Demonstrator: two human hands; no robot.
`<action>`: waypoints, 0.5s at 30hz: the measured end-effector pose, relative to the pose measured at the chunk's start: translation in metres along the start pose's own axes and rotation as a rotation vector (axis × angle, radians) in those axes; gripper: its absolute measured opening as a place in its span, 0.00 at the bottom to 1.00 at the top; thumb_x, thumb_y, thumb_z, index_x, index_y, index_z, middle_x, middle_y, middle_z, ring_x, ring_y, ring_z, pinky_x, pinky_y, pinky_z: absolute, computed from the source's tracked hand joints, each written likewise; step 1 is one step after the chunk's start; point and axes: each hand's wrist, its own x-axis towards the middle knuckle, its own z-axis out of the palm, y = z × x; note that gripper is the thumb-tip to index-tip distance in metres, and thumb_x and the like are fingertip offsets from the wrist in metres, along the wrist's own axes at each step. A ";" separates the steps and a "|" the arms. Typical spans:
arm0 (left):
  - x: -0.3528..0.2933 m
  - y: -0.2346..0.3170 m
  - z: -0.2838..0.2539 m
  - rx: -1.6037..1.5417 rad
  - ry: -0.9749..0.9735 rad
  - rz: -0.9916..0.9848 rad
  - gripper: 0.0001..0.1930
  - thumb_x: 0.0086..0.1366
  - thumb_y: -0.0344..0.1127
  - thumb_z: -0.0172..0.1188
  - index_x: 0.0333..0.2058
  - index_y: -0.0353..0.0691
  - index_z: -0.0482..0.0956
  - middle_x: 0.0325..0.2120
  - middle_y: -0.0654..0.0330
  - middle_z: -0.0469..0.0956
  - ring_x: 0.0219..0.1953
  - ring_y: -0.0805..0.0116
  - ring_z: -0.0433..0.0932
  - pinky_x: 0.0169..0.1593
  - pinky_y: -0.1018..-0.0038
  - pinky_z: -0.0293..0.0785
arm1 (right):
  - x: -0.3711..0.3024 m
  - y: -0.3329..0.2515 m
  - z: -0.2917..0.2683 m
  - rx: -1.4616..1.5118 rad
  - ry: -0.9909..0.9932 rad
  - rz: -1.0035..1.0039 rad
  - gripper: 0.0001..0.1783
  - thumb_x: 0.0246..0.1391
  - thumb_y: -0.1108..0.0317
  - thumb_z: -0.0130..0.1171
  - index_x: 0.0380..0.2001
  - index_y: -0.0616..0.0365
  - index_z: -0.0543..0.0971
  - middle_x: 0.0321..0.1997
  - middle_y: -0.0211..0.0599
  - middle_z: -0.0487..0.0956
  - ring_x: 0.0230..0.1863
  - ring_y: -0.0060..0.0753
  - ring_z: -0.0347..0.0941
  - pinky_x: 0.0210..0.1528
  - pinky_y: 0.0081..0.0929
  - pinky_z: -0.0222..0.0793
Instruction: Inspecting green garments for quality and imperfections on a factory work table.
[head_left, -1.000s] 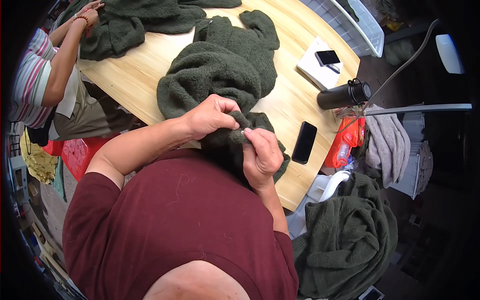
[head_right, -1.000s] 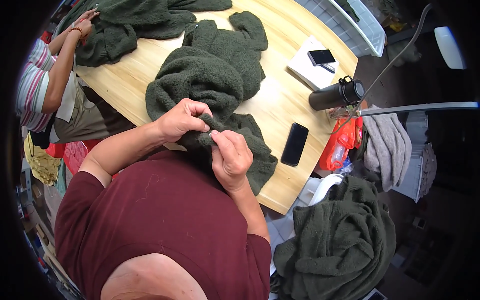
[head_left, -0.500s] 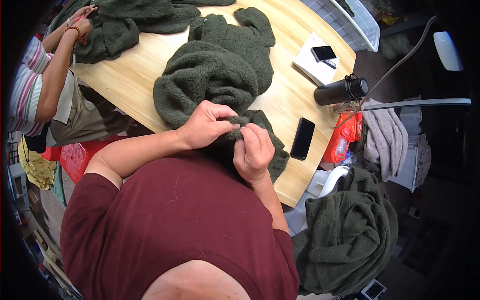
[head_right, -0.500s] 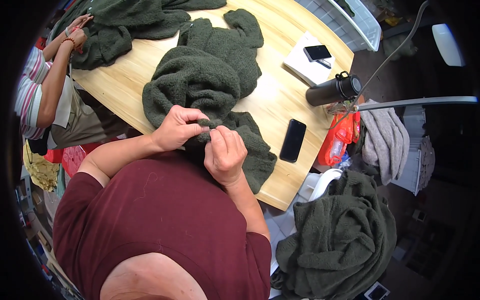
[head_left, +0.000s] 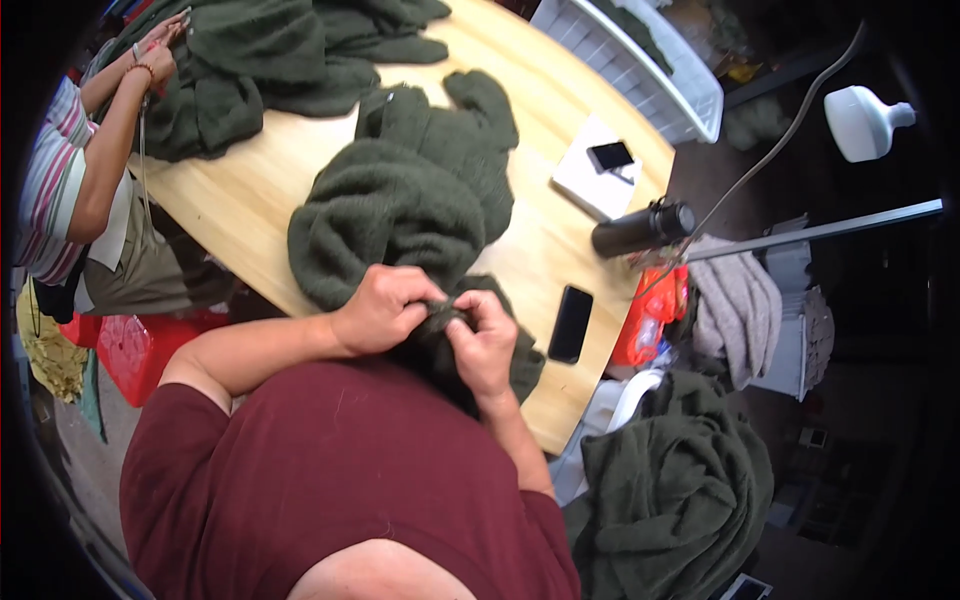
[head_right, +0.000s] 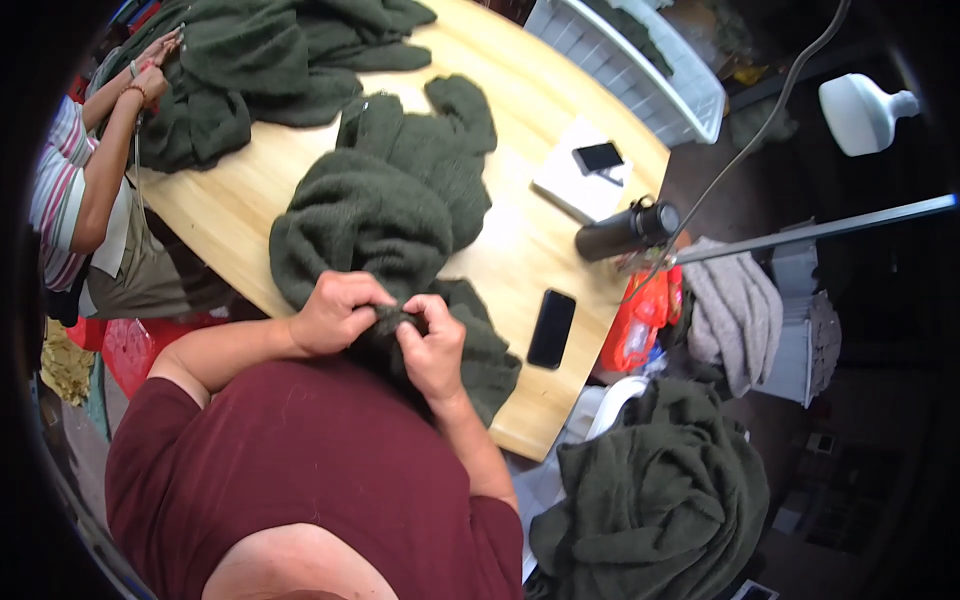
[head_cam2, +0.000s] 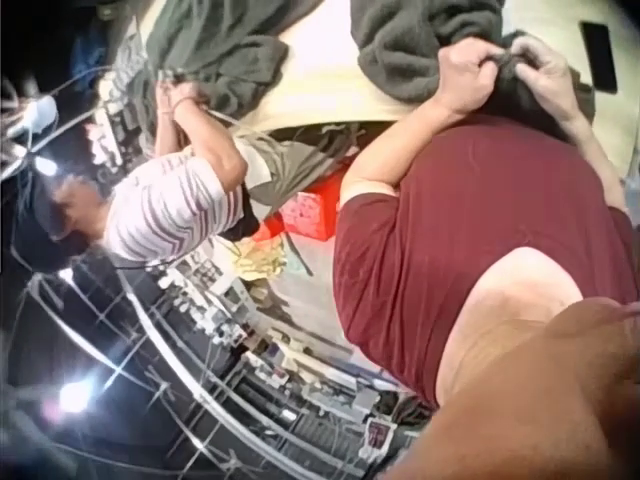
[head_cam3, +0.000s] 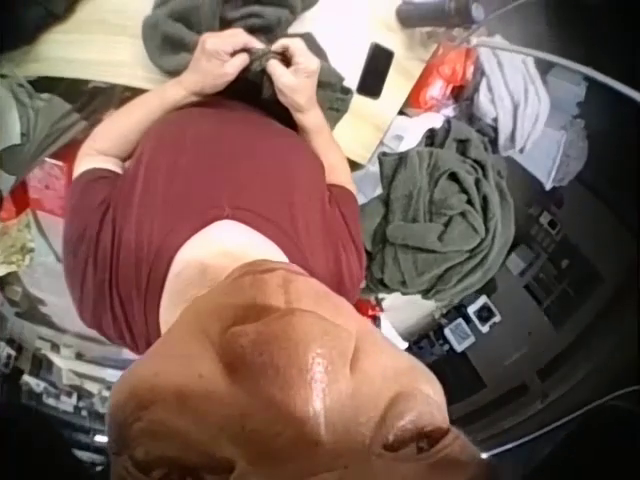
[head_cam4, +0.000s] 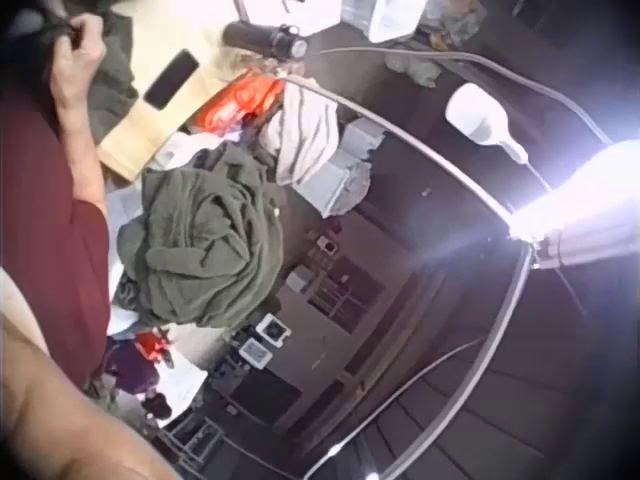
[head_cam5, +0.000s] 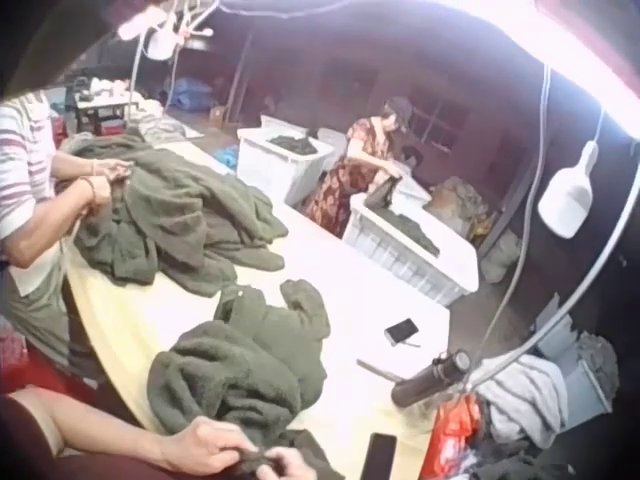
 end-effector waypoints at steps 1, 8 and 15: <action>-0.002 0.000 0.000 0.004 -0.001 -0.002 0.10 0.41 0.19 0.52 0.25 0.34 0.77 0.20 0.54 0.74 0.24 0.60 0.75 0.28 0.72 0.70 | 0.001 -0.002 0.001 -0.044 -0.009 -0.023 0.09 0.38 0.83 0.53 0.28 0.64 0.73 0.26 0.34 0.73 0.27 0.21 0.68 0.31 0.18 0.64; 0.004 -0.009 0.004 0.147 0.040 0.189 0.12 0.38 0.16 0.50 0.24 0.35 0.75 0.20 0.55 0.72 0.22 0.58 0.72 0.24 0.70 0.70 | 0.008 0.005 0.004 -0.138 -0.012 -0.079 0.06 0.40 0.81 0.51 0.26 0.65 0.73 0.20 0.31 0.71 0.24 0.19 0.66 0.27 0.19 0.62; -0.001 -0.023 0.015 0.387 0.066 0.433 0.09 0.40 0.21 0.52 0.25 0.35 0.73 0.18 0.56 0.70 0.19 0.60 0.71 0.22 0.70 0.69 | 0.016 0.022 0.009 -0.466 0.157 -0.375 0.06 0.38 0.79 0.50 0.25 0.62 0.73 0.21 0.47 0.72 0.23 0.44 0.71 0.27 0.31 0.66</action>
